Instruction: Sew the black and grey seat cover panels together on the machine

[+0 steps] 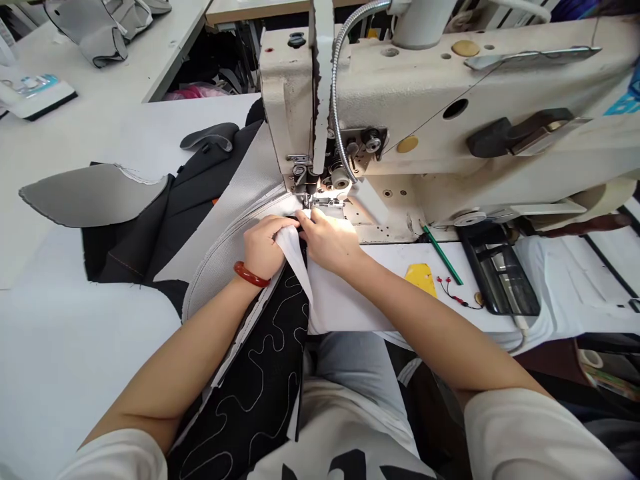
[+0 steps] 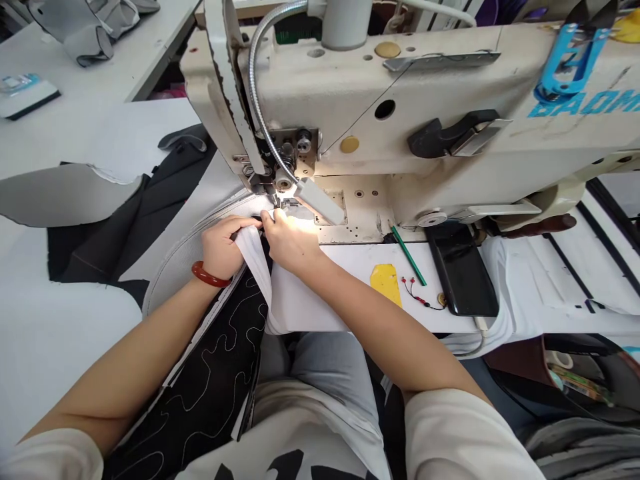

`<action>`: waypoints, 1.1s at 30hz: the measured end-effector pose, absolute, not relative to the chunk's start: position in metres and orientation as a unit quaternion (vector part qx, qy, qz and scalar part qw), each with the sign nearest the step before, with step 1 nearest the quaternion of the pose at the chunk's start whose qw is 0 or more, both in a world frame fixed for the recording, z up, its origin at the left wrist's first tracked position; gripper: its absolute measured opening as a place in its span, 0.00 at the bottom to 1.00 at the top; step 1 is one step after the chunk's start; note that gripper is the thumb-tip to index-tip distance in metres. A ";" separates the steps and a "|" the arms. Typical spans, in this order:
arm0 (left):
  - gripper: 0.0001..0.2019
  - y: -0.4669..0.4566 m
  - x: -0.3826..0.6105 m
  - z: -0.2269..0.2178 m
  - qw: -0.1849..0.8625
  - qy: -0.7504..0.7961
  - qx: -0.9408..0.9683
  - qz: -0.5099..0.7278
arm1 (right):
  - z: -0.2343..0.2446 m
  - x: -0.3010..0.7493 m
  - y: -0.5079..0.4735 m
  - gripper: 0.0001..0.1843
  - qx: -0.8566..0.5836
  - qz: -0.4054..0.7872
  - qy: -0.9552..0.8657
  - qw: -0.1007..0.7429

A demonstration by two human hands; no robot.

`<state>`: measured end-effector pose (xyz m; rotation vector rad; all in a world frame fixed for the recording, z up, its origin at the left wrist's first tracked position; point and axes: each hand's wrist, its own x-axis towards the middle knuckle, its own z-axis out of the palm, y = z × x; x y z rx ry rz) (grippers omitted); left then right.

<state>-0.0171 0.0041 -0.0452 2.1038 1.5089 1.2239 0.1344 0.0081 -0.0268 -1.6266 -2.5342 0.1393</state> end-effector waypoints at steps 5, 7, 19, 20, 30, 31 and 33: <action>0.10 -0.006 -0.020 -0.034 0.213 0.414 0.794 0.390 | -0.043 0.162 0.000 0.22 -0.565 0.048 -0.821 0.068; 0.11 -0.009 -0.019 -0.030 0.220 0.406 0.831 0.312 | -0.049 0.184 -0.007 0.23 -0.584 0.026 -0.808 0.076; 0.22 0.000 0.018 -0.018 0.122 0.651 0.749 -0.034 | -0.044 0.156 0.017 0.21 -0.562 0.060 -0.824 0.041; 0.22 0.004 0.017 -0.018 0.126 0.650 0.748 -0.037 | -0.046 0.158 0.020 0.21 -0.558 0.067 -0.826 0.045; 0.03 0.038 0.014 -0.001 0.138 0.600 0.785 -0.063 | -0.061 0.165 0.027 0.20 -0.468 0.096 -0.873 0.103; 0.04 0.036 0.014 -0.002 0.140 0.597 0.788 -0.060 | -0.064 0.165 0.025 0.19 -0.461 0.116 -0.871 0.127; 0.05 0.032 0.015 -0.004 0.146 0.585 0.796 -0.057 | -0.067 0.165 0.022 0.17 -0.466 0.180 -0.844 0.196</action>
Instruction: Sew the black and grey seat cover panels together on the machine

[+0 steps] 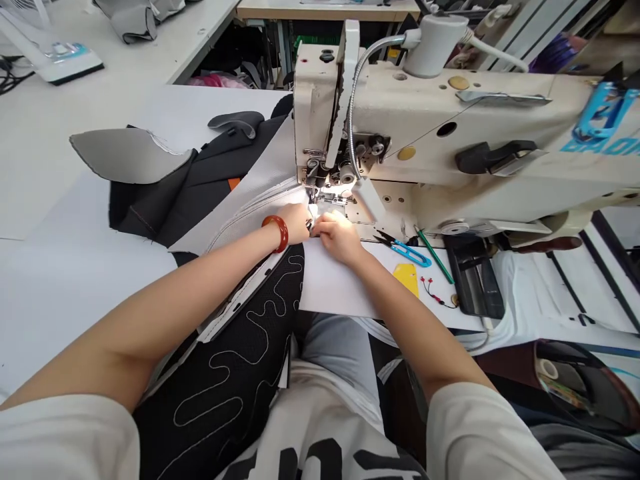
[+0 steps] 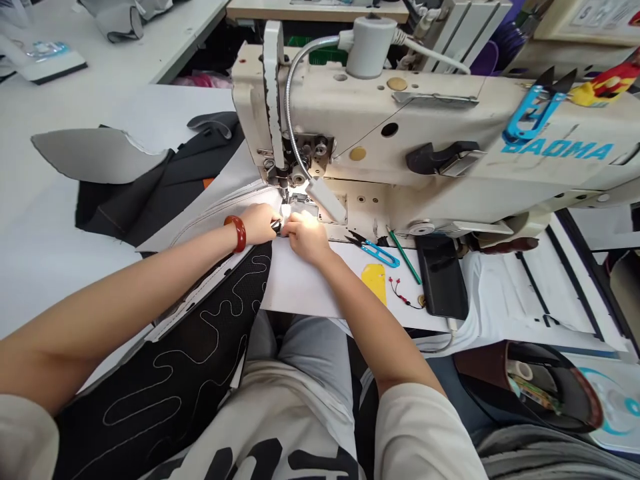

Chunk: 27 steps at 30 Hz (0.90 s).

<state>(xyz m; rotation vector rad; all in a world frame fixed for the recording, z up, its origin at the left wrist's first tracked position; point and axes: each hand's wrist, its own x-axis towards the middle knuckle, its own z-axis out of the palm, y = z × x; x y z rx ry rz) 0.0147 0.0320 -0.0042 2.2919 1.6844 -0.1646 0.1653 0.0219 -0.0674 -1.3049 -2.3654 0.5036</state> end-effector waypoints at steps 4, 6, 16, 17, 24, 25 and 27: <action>0.02 0.022 0.013 -0.009 0.166 0.579 0.796 -0.064 | -0.069 0.161 0.026 0.14 -0.574 0.281 -0.712 0.291; 0.02 0.018 0.013 -0.010 0.171 0.576 0.797 -0.058 | -0.067 0.156 0.033 0.12 -0.609 0.282 -0.689 0.276; 0.14 0.008 0.020 -0.016 0.147 0.570 0.805 -0.076 | -0.063 0.145 0.038 0.07 -0.609 0.264 -0.702 0.258; 0.15 0.007 0.020 -0.016 0.145 0.571 0.804 -0.076 | -0.062 0.145 0.037 0.06 -0.620 0.253 -0.701 0.246; 0.16 0.004 0.021 -0.018 0.141 0.580 0.798 -0.082 | -0.065 0.143 0.040 0.10 -0.572 0.194 -0.761 0.238; 0.16 0.004 0.021 -0.018 0.142 0.580 0.798 -0.079 | -0.067 0.144 0.040 0.10 -0.560 0.203 -0.766 0.242; 0.16 0.007 0.022 -0.018 0.144 0.583 0.796 -0.080 | -0.068 0.146 0.042 0.12 -0.549 0.213 -0.772 0.237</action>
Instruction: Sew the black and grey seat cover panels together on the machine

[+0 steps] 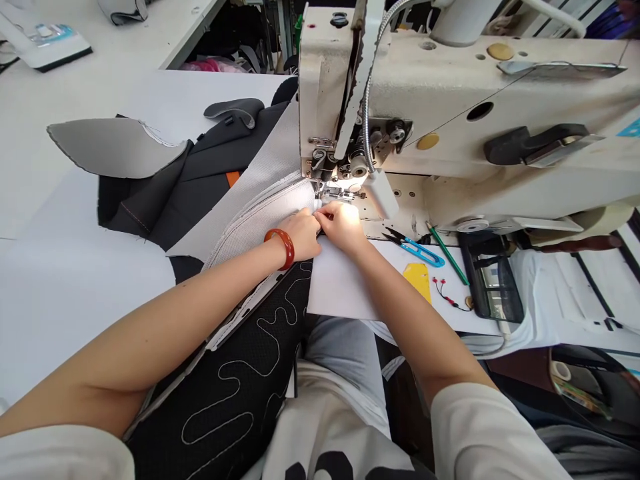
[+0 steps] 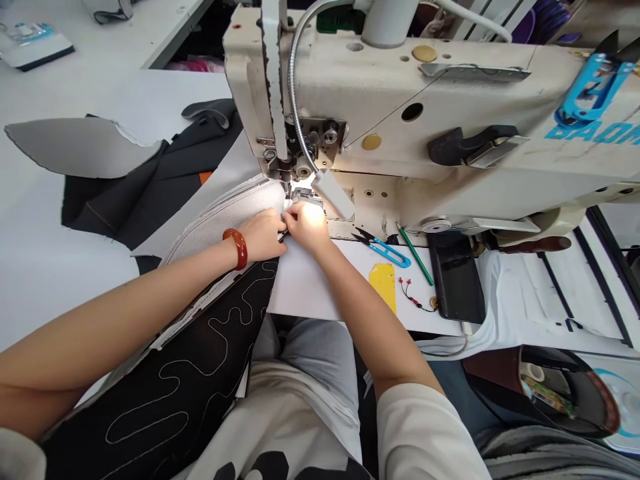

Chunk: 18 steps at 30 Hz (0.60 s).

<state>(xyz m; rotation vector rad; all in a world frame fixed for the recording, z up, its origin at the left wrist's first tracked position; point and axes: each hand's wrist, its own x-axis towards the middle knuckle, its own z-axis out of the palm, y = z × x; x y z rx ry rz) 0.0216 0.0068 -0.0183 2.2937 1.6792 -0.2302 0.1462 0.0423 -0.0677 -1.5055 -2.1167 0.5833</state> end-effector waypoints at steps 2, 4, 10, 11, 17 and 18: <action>0.15 0.011 0.023 -0.019 0.143 0.586 0.794 -0.080 | -0.067 0.148 0.045 0.14 -0.551 0.210 -0.775 0.228; 0.17 0.017 0.026 -0.019 0.139 0.588 0.793 -0.080 | -0.065 0.149 0.049 0.14 -0.559 0.210 -0.771 0.221; 0.19 0.035 0.033 -0.017 0.105 0.584 0.799 -0.098 | -0.061 0.154 0.047 0.19 -0.579 0.260 -0.732 0.246; 0.19 0.037 0.034 -0.013 0.101 0.581 0.801 -0.107 | -0.061 0.155 0.042 0.20 -0.589 0.273 -0.712 0.269; 0.19 0.038 0.031 0.019 0.146 0.551 0.801 -0.183 | -0.057 0.156 0.013 0.22 -0.563 0.528 -0.544 0.328; 0.18 0.037 0.031 0.023 0.152 0.554 0.796 -0.191 | -0.056 0.156 0.012 0.22 -0.555 0.555 -0.527 0.327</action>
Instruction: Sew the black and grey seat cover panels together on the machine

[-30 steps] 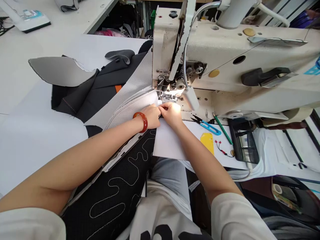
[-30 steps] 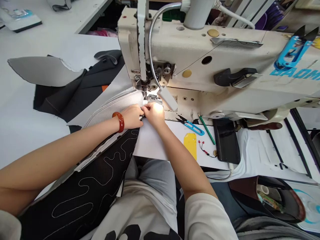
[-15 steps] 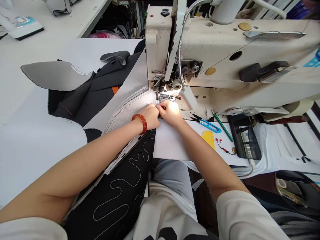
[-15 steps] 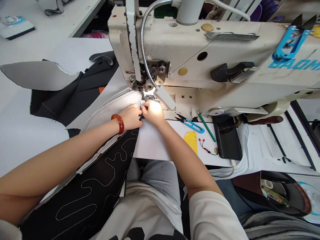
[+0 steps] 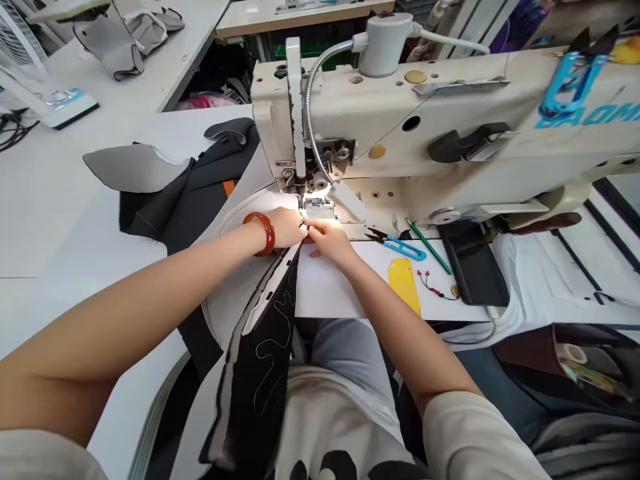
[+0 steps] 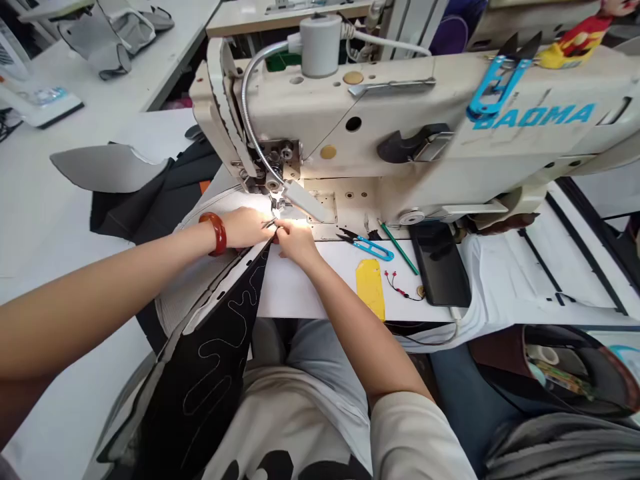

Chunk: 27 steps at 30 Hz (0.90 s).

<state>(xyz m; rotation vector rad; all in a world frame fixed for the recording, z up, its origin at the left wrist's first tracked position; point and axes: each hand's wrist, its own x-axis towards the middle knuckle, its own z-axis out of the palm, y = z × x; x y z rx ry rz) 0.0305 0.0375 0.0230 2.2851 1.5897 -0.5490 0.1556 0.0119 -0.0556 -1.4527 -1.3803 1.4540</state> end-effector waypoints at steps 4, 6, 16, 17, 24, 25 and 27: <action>0.16 0.035 0.030 0.030 0.188 0.598 0.752 -0.206 | -0.045 0.155 0.013 0.22 -0.559 0.601 -0.480 0.309; 0.18 0.035 0.029 0.030 0.235 0.623 0.721 -0.194 | -0.039 0.155 0.013 0.22 -0.567 0.620 -0.454 0.298; 0.11 0.052 0.024 0.037 0.264 0.654 0.696 -0.138 | -0.034 0.125 0.002 0.23 -0.398 0.816 -0.227 0.352; 0.10 0.051 0.028 0.035 0.240 0.646 0.709 -0.151 | -0.038 0.119 -0.003 0.21 -0.387 0.821 -0.219 0.359; 0.20 0.010 0.043 -0.007 0.137 0.626 0.752 -0.154 | -0.054 0.143 -0.056 0.13 -0.384 0.836 -0.332 0.207; 0.24 0.004 0.043 -0.013 0.127 0.637 0.746 -0.146 | -0.053 0.156 -0.053 0.11 -0.419 0.796 -0.405 0.164; 0.29 -0.005 0.043 -0.019 0.115 0.656 0.734 -0.134 | -0.051 0.177 -0.037 0.11 -0.529 0.629 -0.551 0.144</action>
